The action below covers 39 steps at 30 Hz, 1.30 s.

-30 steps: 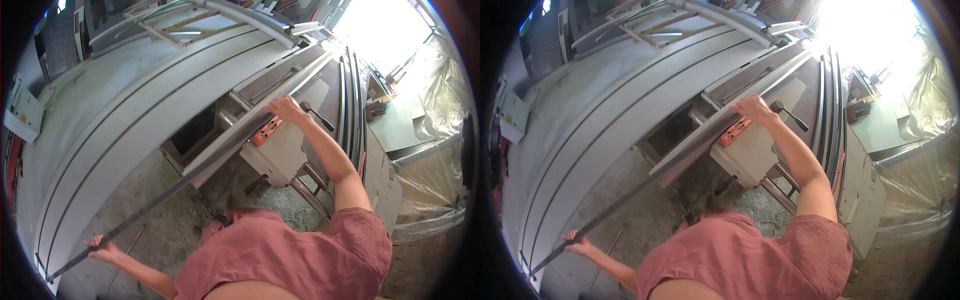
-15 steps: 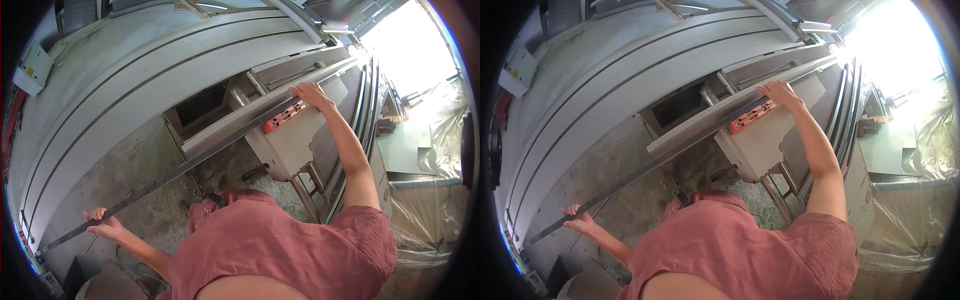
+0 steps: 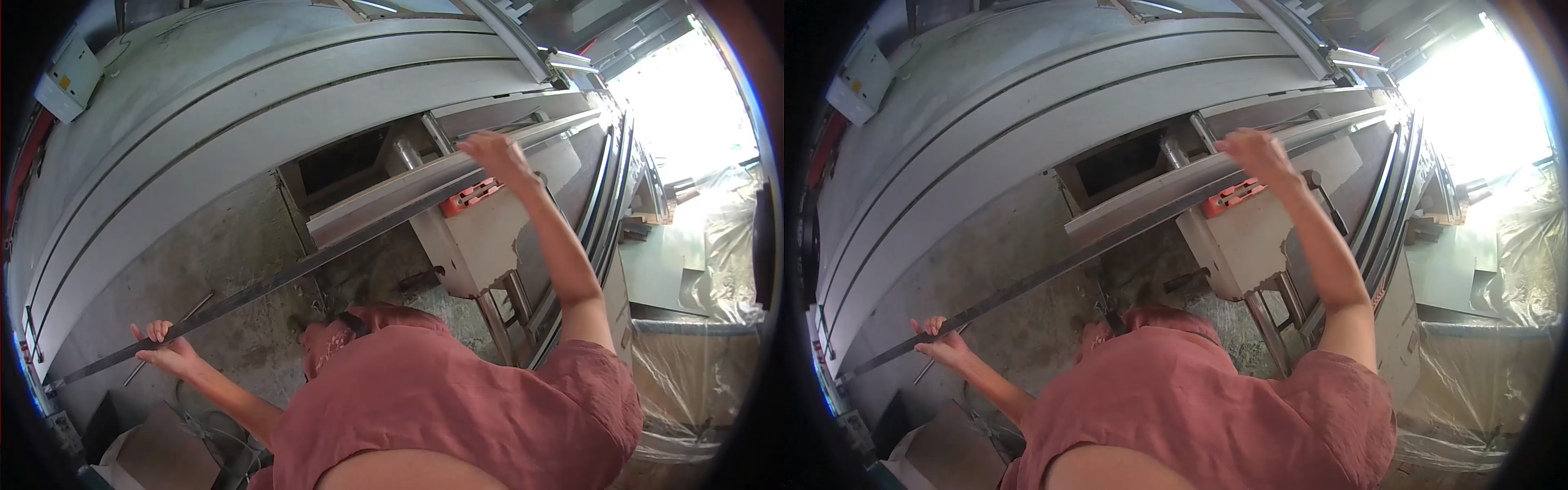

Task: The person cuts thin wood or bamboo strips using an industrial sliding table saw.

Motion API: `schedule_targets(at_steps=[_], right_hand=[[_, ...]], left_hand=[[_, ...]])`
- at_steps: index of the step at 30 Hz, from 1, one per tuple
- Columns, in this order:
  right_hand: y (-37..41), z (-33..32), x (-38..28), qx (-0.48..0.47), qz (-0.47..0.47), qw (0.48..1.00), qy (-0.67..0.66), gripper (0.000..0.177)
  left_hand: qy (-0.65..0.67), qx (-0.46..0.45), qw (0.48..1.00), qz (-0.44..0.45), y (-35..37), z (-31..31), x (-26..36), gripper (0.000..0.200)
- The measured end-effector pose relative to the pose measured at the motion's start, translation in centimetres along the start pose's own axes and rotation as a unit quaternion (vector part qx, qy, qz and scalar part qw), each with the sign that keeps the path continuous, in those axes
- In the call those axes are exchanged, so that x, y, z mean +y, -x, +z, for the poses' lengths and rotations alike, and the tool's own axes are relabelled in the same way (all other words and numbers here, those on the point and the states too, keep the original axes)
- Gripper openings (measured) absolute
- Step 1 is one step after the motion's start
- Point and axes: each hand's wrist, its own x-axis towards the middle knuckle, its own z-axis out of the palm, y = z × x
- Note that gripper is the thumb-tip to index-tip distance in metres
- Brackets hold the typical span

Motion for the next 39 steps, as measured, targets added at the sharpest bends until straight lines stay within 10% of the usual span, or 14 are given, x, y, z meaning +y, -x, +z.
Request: schedule_targets(at_steps=[2, 6, 16, 18, 25, 28, 30, 32, 34, 37, 39], right_hand=[[0.9, 0.9, -5.3, 0.08, -0.19, 0.966, -0.157, 0.023], [3.4, 3.2, -13.6, 0.113, -0.259, 0.936, -0.212, 0.028], [3.8, 6.5, -16.0, 0.137, -0.167, 0.948, -0.234, 0.028], [3.7, 6.4, -16.2, 0.128, -0.173, 0.949, -0.23, 0.028], [3.4, 7.2, -15.9, 0.105, -0.163, 0.956, -0.22, 0.028], [3.4, 7.2, -15.6, 0.109, -0.172, 0.951, -0.231, 0.03], [3.8, 6.9, -14.9, 0.124, -0.167, 0.953, -0.219, 0.029], [4.2, 6.2, -14.2, 0.108, -0.107, 0.937, -0.314, 0.027], [4.7, 5.8, -13.2, 0.089, -0.1, 0.931, -0.339, 0.024], [5.4, 5.2, -12.7, 0.087, -0.094, 0.953, -0.274, 0.025], [5.2, 4.9, -12.7, 0.133, -0.092, 0.958, -0.238, 0.024]], left_hand=[[-0.007, -0.021, 1.0, -0.005, -0.3, -0.2, 0.1, 0.071], [0.011, 0.017, 1.0, -0.017, -0.2, 0.2, 0.0, 0.074], [0.005, 0.045, 0.998, -0.04, -1.8, -3.5, -1.2, 0.07], [0.005, 0.174, 0.983, -0.057, -1.5, 0.4, 0.7, 0.081], [0.009, 0.266, 0.964, -0.029, -19.9, -17.4, 13.0, 0.104], [-0.14, 0.18, 0.972, -0.061, -31.3, -32.9, 19.3, 0.039], [-0.539, 0.061, 0.84, 0.025, -26.7, -28.0, 18.2, 0.01], [-0.052, 0.223, 0.97, -0.079, -31.5, -29.5, 17.7, 0.007], [0.015, 0.106, 0.977, -0.184, -23.8, -18.1, 15.4, 0.005], [0.137, 0.113, 0.972, -0.157, -25.8, -22.8, 14.8, 0.014], [-0.011, 0.204, 0.966, -0.162, -29.1, -25.3, 14.4, 0.013]])
